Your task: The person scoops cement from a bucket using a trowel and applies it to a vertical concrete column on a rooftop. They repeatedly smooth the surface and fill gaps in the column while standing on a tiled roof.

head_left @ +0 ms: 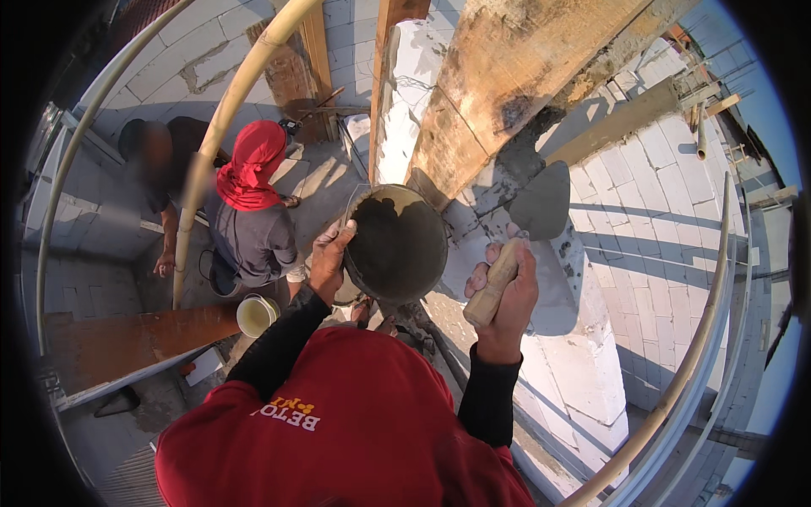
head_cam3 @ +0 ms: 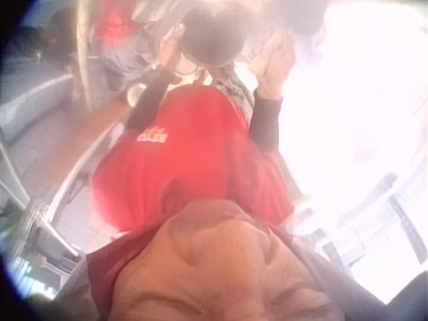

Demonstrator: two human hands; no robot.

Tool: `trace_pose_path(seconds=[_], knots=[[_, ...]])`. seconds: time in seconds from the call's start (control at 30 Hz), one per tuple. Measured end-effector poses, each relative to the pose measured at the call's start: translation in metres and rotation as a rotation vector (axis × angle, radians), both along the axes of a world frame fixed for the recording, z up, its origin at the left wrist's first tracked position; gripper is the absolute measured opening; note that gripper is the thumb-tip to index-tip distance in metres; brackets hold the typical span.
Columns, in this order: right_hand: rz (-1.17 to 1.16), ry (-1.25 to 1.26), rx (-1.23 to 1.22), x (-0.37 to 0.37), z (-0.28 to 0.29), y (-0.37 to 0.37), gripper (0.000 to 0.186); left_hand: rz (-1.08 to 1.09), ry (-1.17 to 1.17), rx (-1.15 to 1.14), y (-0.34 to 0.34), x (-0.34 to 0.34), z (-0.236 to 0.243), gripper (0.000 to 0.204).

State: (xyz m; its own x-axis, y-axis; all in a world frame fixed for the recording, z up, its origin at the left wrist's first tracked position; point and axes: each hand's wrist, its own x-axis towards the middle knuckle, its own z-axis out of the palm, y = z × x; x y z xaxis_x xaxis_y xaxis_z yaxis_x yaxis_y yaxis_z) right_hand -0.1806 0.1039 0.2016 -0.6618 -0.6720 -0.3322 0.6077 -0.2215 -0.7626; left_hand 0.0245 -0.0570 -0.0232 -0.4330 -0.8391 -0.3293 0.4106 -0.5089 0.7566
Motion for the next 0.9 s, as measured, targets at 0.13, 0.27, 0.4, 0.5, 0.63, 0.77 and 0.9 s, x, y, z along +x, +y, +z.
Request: trace_pose_path(seconds=[0.13,0.27,0.4,0.5,0.63,0.77,0.9], knots=[[0.159,0.051,0.087,0.006,0.003,0.005,0.043,-0.008,0.009,-0.014,-0.012,0.005,0.029,0.039],[0.107,0.491,0.391,0.037,-0.008,0.057,0.054,-0.012,0.04,-0.042,-0.019,0.01,0.044,0.04],[0.747,1.254,0.727,0.02,-0.074,0.065,0.053,-0.063,-0.001,-0.145,-0.028,0.016,0.053,0.044],[0.937,1.435,0.862,0.01,-0.089,-0.007,0.047,-0.119,-0.054,-0.219,-0.021,0.013,0.076,0.048],[0.689,1.748,0.688,0.054,-0.109,-0.05,0.05,-0.127,-0.203,-0.4,-0.026,0.003,0.081,0.05],[1.071,2.036,0.612,0.059,-0.089,-0.03,0.054,-0.062,-0.275,-0.501,-0.051,0.029,0.103,0.053],[0.78,2.054,0.656,0.05,-0.039,-0.067,0.06,-0.025,-0.332,-0.597,-0.041,0.043,0.114,0.056]])
